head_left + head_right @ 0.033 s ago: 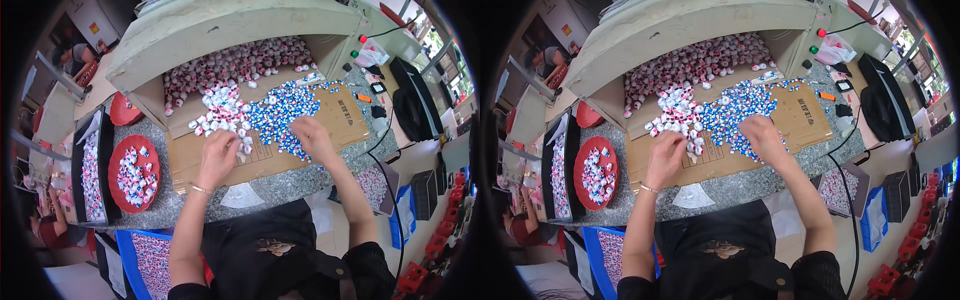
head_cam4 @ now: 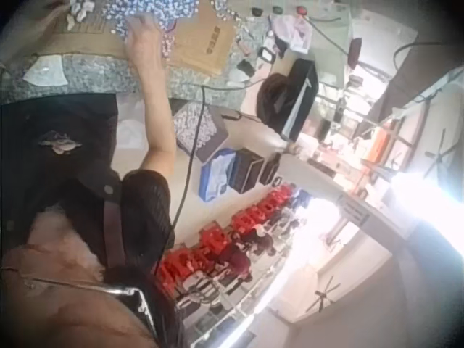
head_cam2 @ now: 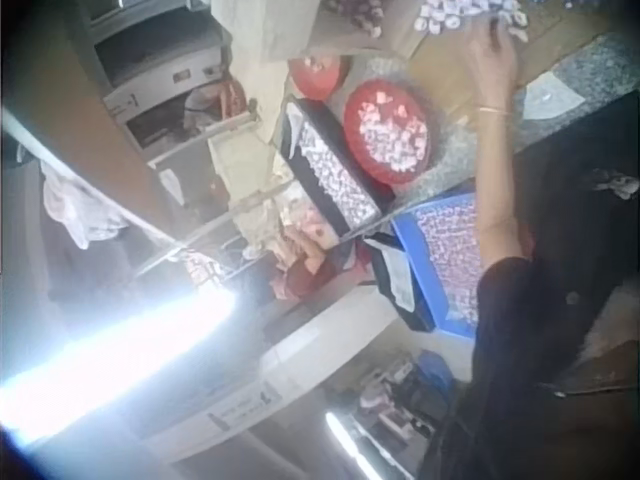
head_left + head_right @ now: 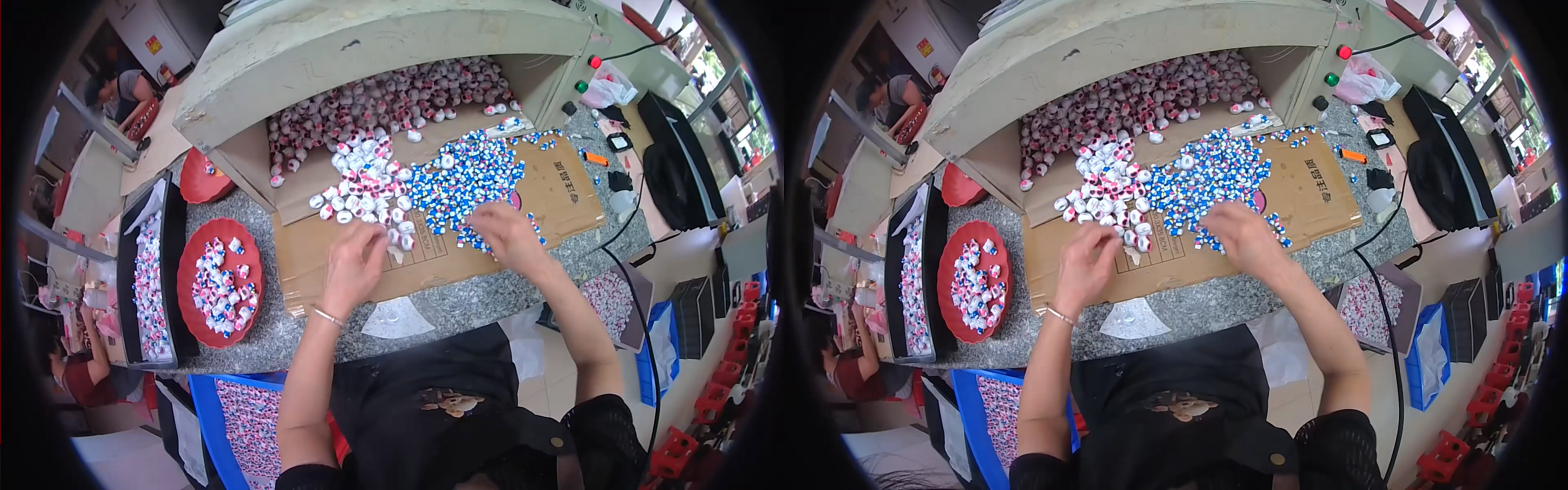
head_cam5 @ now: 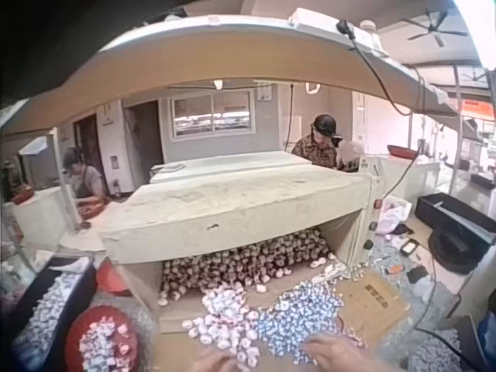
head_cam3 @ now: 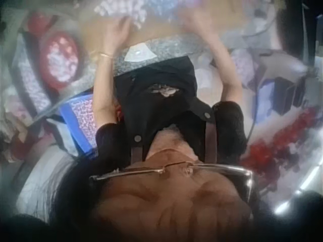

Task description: Assembling small plastic toy parts by hand at a factory workbench.

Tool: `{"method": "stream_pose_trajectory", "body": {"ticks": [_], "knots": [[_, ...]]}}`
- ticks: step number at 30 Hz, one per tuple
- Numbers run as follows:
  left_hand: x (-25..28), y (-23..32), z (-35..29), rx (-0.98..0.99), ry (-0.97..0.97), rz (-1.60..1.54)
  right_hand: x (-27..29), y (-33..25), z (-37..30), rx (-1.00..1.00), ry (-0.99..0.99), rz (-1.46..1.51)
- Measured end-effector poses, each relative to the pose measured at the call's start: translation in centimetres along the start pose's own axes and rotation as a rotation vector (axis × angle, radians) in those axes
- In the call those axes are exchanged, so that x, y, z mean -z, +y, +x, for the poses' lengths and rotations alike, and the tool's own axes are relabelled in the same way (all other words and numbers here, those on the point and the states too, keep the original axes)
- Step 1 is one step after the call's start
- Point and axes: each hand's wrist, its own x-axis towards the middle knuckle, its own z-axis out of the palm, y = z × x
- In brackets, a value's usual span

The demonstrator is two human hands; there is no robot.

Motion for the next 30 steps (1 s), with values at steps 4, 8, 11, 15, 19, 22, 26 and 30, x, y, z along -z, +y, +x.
{"method": "stream_pose_trajectory", "body": {"ticks": [4, 8, 11, 15, 19, 22, 26, 30], "knots": [[0.3, -0.1, -3.9, 0.066, -0.020, 0.033, 2.5, -2.9, -3.5, -0.156, 0.022, -0.039], [0.8, 0.4, -5.8, 0.077, 0.023, -0.007, 3.8, -3.2, -8.7, -0.204, -0.044, -0.073], [-0.1, -0.5, -5.7, 0.052, 0.043, 0.034, 3.4, -2.1, -10.7, -0.125, -0.069, -0.175], [-1.3, -0.9, -4.2, 0.004, 0.096, 0.112, 3.1, -2.4, -10.2, -0.140, -0.065, -0.241], [-3.2, 0.1, -1.5, 0.063, 0.084, 0.158, 0.1, -5.1, -6.5, -0.130, 0.066, 0.046], [-3.9, -1.1, -0.2, -0.071, -0.016, 0.363, -2.0, -6.5, -2.5, -0.088, -0.004, 0.082], [-2.9, -1.1, -0.2, -0.147, -0.096, 0.434, -2.6, -6.3, 0.3, -0.059, -0.235, -0.031], [-0.5, 0.3, -1.8, -0.029, -0.005, -0.053, -3.0, -5.3, 0.1, -0.014, -0.317, -0.024]]}}
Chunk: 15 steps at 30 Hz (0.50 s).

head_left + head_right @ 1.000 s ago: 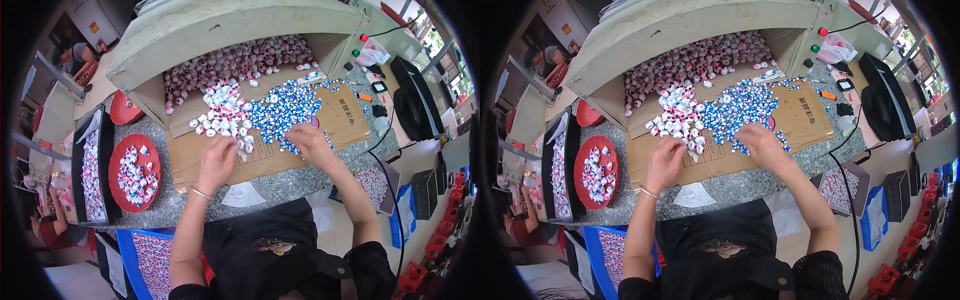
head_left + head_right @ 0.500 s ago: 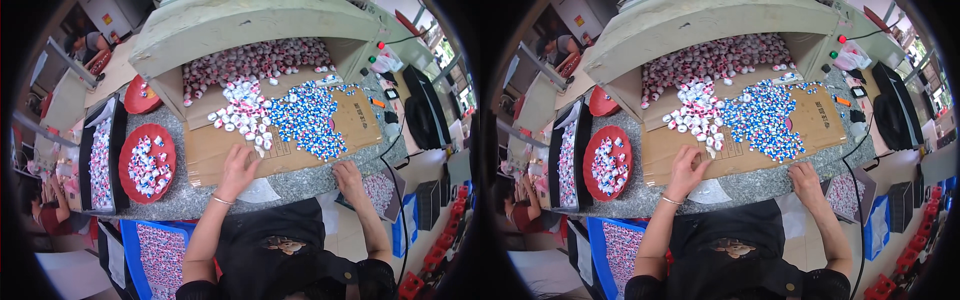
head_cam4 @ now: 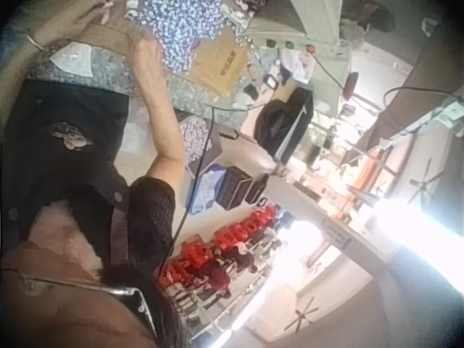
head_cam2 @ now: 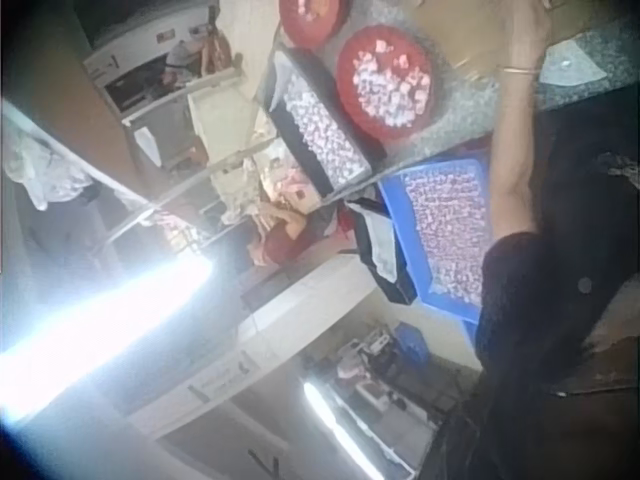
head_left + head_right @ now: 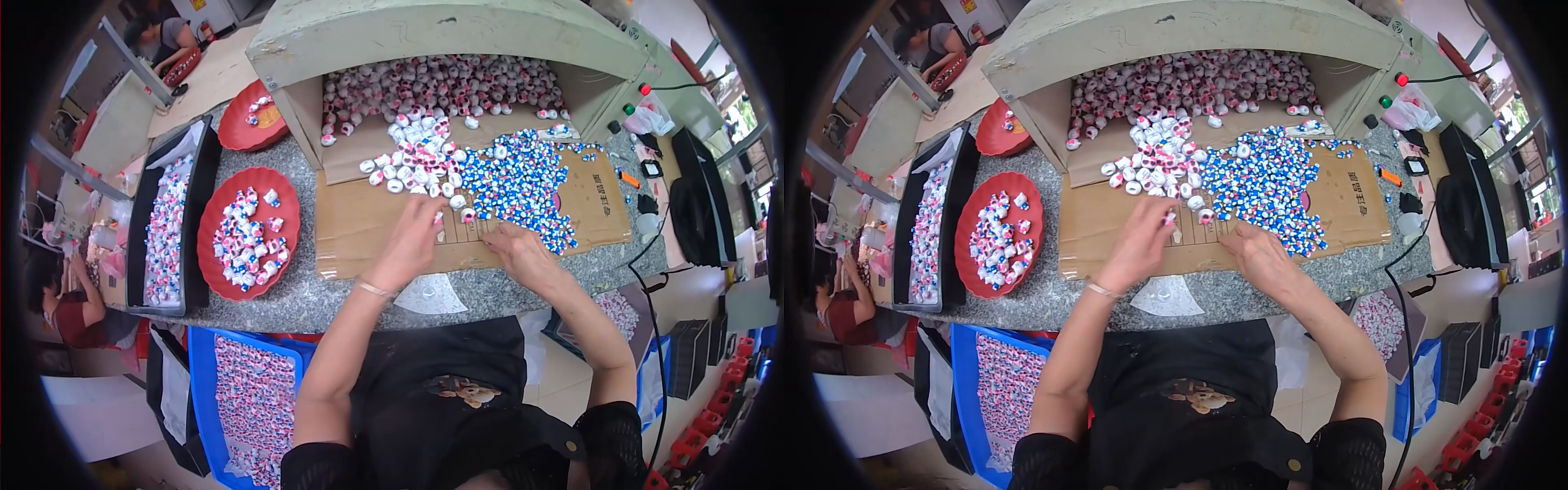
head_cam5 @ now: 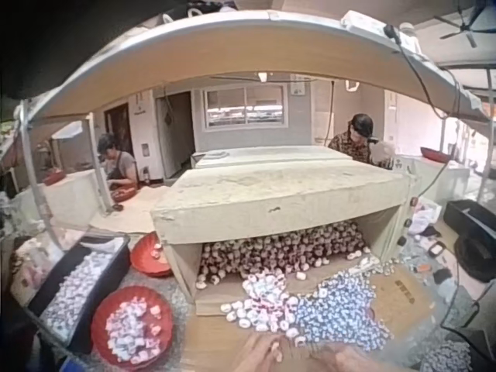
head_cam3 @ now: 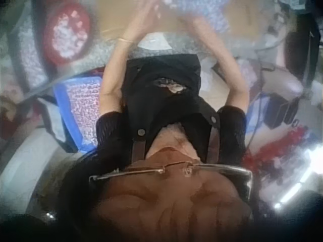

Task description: Assembling small plastic toy parts by hand at a factory workbench.

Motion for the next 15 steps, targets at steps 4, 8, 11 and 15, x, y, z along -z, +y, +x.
{"method": "stream_pose_trajectory", "body": {"ticks": [4, 8, 11, 15], "knots": [[2.6, -0.1, -5.2, 0.404, -0.016, -0.951, 0.6, -0.3, -0.1, -0.152, -0.002, 0.156], [2.3, -0.1, -9.6, 0.354, 0.033, -1.240, -0.1, -0.2, 0.4, -0.038, -0.029, 0.070], [1.8, 0.9, -10.8, 0.460, 0.026, -1.413, -0.4, -0.2, 1.4, -0.024, -0.070, -0.012], [1.1, 1.2, -11.6, 0.430, 0.106, -1.395, 0.5, -0.5, 1.6, -0.086, -0.126, 0.024]]}}
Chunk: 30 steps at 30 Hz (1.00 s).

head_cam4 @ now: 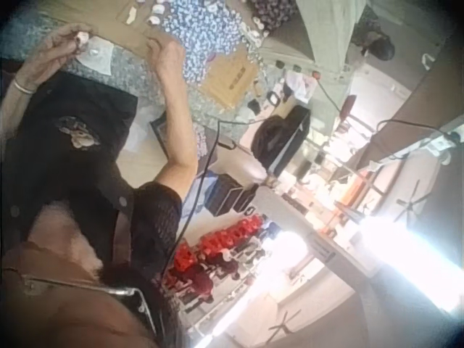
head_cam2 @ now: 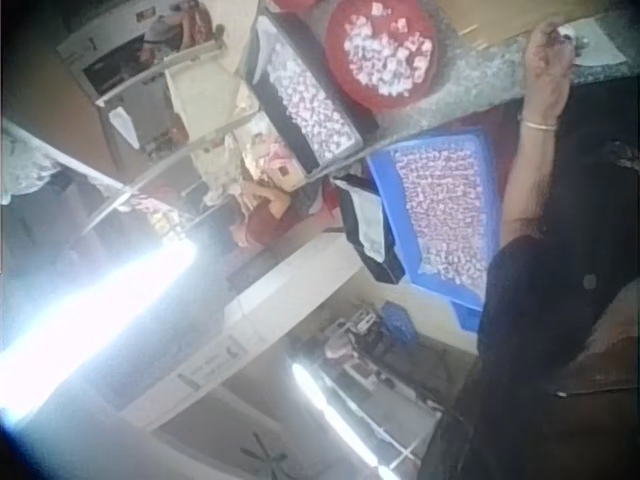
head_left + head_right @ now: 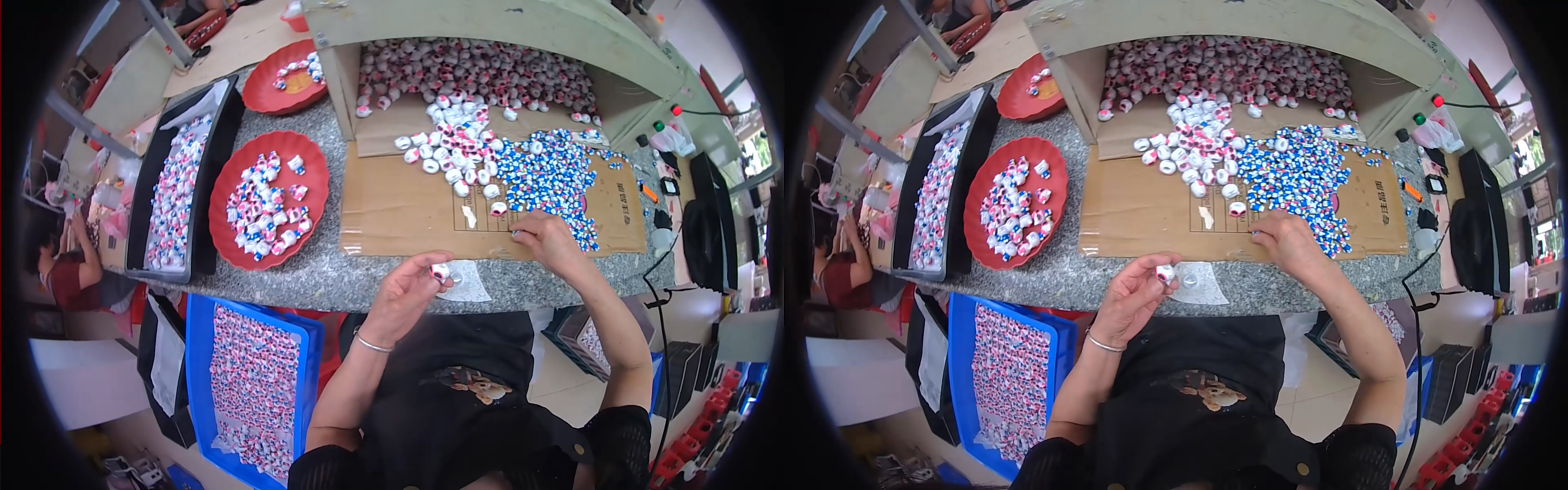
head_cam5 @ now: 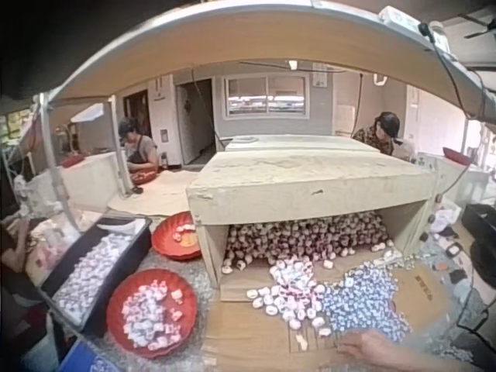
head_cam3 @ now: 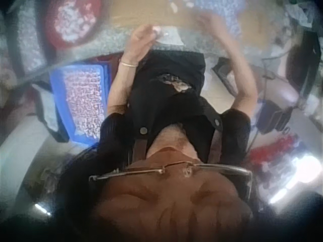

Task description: Assembling small plastic toy parts by hand at a factory workbench.

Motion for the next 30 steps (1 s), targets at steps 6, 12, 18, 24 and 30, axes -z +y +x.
{"method": "stream_pose_trajectory", "body": {"ticks": [6, 12, 18, 24, 30], "knots": [[1.1, 0.3, -1.5, 0.006, 0.110, 0.204, -0.9, -0.9, -0.6, 0.026, 0.059, -0.046], [1.1, 1.9, -2.6, 0.025, 0.149, 0.360, -2.3, -7.9, -2.3, 0.320, -0.014, 0.132], [0.9, 2.6, -3.1, -0.034, 0.150, 0.282, -3.8, -8.7, -0.9, 0.437, -0.178, -0.133], [1.6, 1.2, -3.1, -0.064, 0.157, 0.434, -3.7, -8.5, -0.9, 0.390, -0.223, -0.104], [0.8, -0.7, -1.8, -0.218, 0.209, 0.699, -4.5, -8.0, -1.8, 0.324, -0.010, 0.075]]}}
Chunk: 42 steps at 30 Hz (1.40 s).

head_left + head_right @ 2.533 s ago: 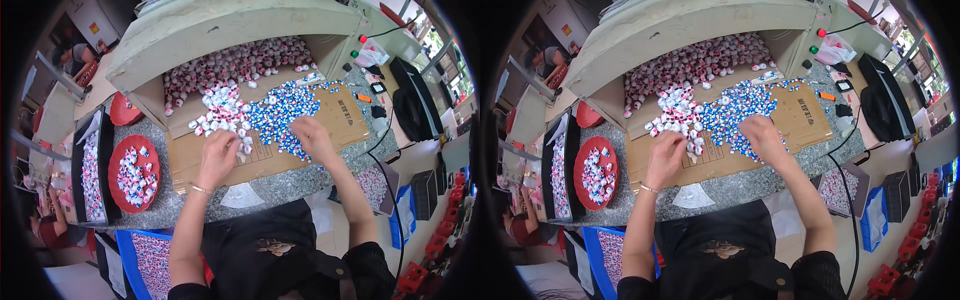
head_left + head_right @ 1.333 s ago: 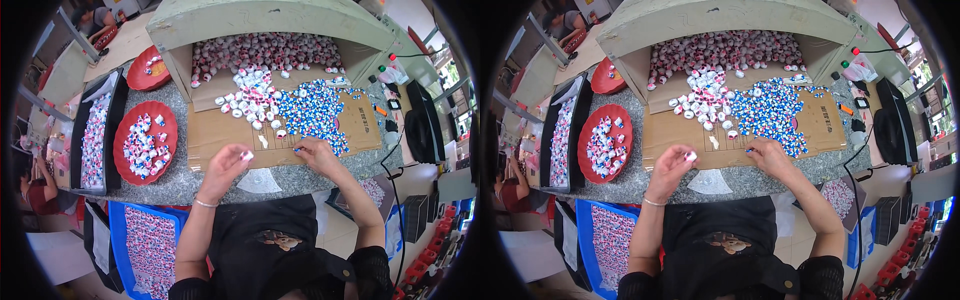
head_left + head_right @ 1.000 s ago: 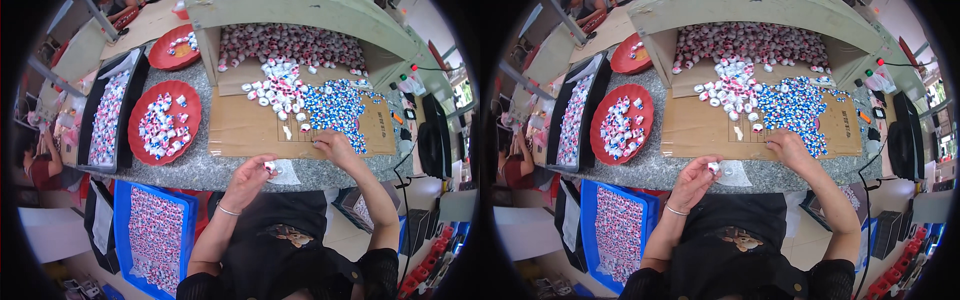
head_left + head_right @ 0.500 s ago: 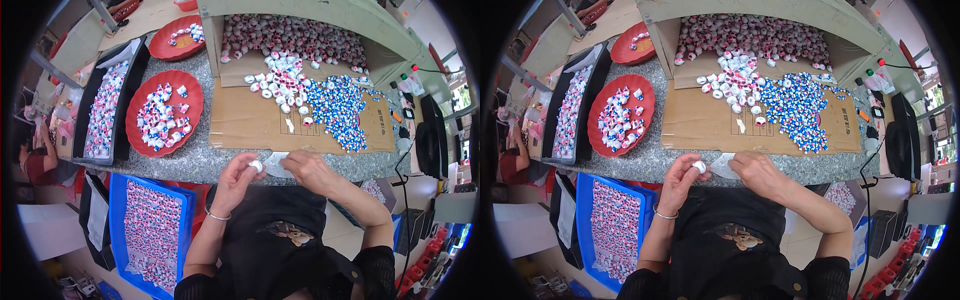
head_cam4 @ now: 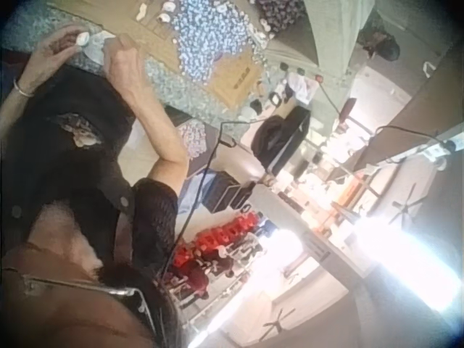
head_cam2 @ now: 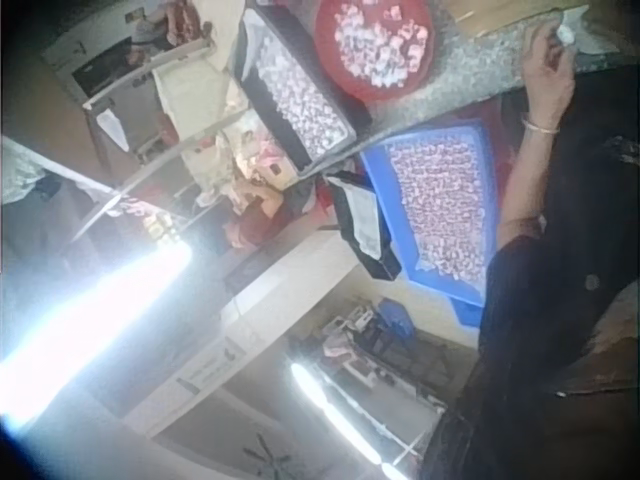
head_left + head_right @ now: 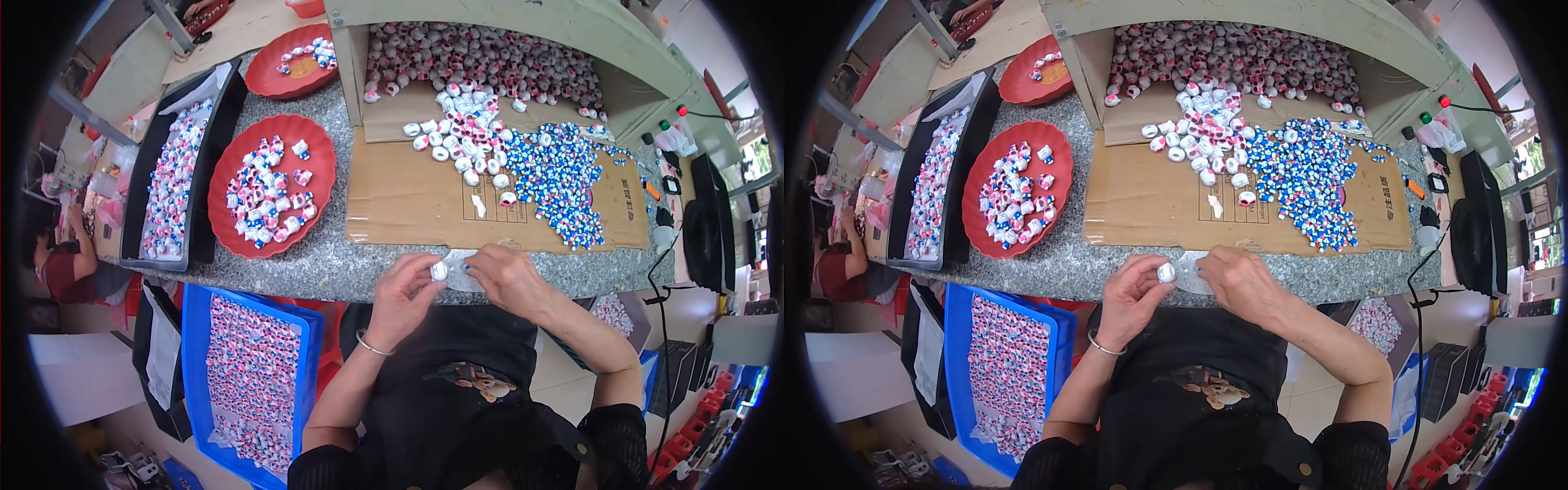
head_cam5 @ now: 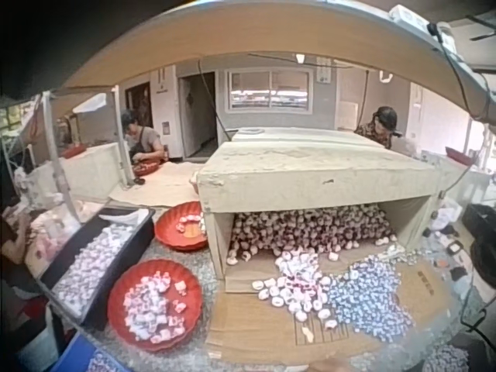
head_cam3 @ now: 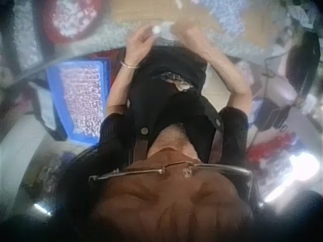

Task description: Assembling small plastic toy parts by hand at a factory workbench.

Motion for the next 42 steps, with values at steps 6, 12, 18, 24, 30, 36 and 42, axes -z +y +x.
{"method": "stream_pose_trajectory", "body": {"ticks": [6, 12, 18, 24, 30, 36, 42], "knots": [[-1.1, -0.5, 0.5, -0.281, 0.076, 0.342, 1.0, -1.3, -0.4, -0.661, 0.114, 0.899], [-2.2, 0.5, 0.5, -0.307, -0.042, 0.277, 1.6, -1.8, -1.1, -0.652, 0.070, 1.016], [-0.9, 3.0, 1.8, 0.071, -0.413, -0.086, 2.9, -2.5, -1.1, -0.101, 0.134, 0.472], [-1.0, 2.3, 1.5, 0.208, -0.414, -0.181, 1.9, -1.3, -1.6, -0.184, 0.045, 0.549], [7.3, 5.9, 4.3, -0.299, 0.185, 0.624, 4.2, 6.4, -2.5, -0.170, 0.343, -0.052], [9.9, 8.1, 7.5, -0.598, 0.523, 1.436, 5.9, 10.9, -2.9, -0.121, 0.078, -0.308], [-6.1, 3.3, 11.2, -0.599, -0.153, 0.996, 6.6, 9.7, -2.4, 0.009, 0.033, -0.404]]}}
